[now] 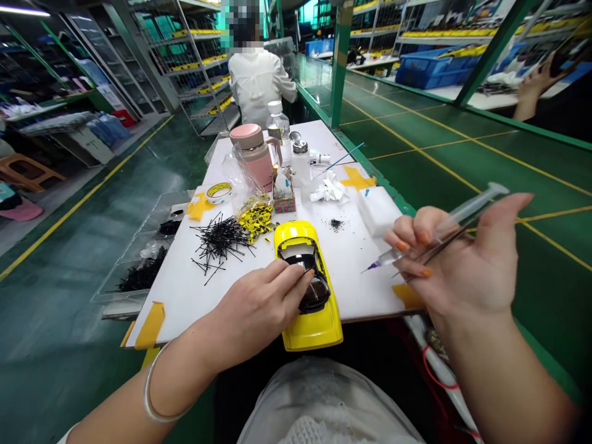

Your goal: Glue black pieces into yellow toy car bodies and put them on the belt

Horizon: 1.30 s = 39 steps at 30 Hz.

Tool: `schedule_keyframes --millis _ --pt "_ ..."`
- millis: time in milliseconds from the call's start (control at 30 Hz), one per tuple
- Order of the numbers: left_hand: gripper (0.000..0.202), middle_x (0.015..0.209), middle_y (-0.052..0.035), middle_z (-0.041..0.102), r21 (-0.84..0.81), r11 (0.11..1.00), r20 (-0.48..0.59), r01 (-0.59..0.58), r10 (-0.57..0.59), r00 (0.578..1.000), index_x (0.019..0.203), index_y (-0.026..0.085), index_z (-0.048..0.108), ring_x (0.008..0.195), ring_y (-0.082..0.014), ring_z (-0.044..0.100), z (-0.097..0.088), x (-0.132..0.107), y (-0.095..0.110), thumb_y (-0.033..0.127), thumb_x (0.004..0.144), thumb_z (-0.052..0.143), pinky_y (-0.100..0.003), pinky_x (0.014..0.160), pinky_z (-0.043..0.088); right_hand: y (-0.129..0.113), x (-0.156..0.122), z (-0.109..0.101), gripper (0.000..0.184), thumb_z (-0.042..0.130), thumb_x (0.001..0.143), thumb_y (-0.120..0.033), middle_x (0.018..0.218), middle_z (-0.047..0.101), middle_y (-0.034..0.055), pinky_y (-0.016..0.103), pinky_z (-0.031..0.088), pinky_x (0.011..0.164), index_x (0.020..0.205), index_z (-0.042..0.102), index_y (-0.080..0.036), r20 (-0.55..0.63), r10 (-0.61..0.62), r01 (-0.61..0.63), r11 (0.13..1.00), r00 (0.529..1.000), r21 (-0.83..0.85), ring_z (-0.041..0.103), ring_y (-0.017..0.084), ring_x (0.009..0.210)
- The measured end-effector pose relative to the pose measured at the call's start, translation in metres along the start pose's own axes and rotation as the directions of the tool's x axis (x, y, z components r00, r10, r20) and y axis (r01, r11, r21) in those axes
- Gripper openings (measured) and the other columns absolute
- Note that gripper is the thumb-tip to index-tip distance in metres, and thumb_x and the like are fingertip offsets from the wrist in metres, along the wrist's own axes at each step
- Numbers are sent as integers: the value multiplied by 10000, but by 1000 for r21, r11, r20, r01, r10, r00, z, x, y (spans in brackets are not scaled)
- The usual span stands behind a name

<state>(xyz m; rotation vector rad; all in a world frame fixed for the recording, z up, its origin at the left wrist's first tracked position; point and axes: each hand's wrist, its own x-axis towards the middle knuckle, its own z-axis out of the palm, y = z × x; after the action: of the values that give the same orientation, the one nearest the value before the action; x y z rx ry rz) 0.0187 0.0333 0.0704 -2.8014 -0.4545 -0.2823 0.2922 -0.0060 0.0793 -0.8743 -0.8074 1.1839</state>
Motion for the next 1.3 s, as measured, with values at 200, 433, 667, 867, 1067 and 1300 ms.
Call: schedule_keyframes --millis 200,433,667,867,1067,1300 --pt "400 1108 -141 715 1 999 -34 -50 50 998 1349 71 555 931 -245 675 3 2 0 122 953 535 -371 750 601 20 -11 -6 555 612 883 -707 552 372 4 180 104 339 641 647 -209 -47 126 -121 988 991 93 431 118 483" --pt "474 1140 -124 719 -393 915 -135 90 -154 979 1344 199 623 968 -240 668 4 -7 -24 355 909 729 -389 807 595 28 -20 -11 338 826 804 -563 714 479 -5 155 55 337 1020 753 -314 -88 174 -155 969 981 194 506 123 599" --pt "272 940 -61 738 -814 527 -221 245 -671 708 1085 253 816 742 -135 628 33 4 -56 419 873 777 -250 586 484 32 -33 14 776 453 821 -918 516 239 -25 234 222 353 528 572 -209 356 132 -211 958 925 193 276 122 470" --pt "259 880 -51 741 -882 395 -221 257 -829 515 982 244 832 755 -148 641 81 9 -59 460 924 703 -281 640 498 43 -51 37 552 421 878 -692 499 377 26 355 319 500 626 592 -231 410 52 -99 991 910 95 399 193 524" --pt "362 836 -44 738 -874 391 -227 289 -854 468 883 205 819 758 -152 655 86 1 -58 516 949 646 -298 709 517 57 -61 44 520 412 906 -685 543 411 22 405 330 595 700 575 -236 402 8 -45 996 916 82 411 211 588" --pt "334 847 -47 742 -854 438 -268 281 -833 484 879 204 812 795 -155 663 85 3 -56 484 958 649 -300 740 506 65 -64 44 495 418 890 -659 618 441 36 438 327 649 749 635 -237 377 69 -121 986 924 115 432 238 652"
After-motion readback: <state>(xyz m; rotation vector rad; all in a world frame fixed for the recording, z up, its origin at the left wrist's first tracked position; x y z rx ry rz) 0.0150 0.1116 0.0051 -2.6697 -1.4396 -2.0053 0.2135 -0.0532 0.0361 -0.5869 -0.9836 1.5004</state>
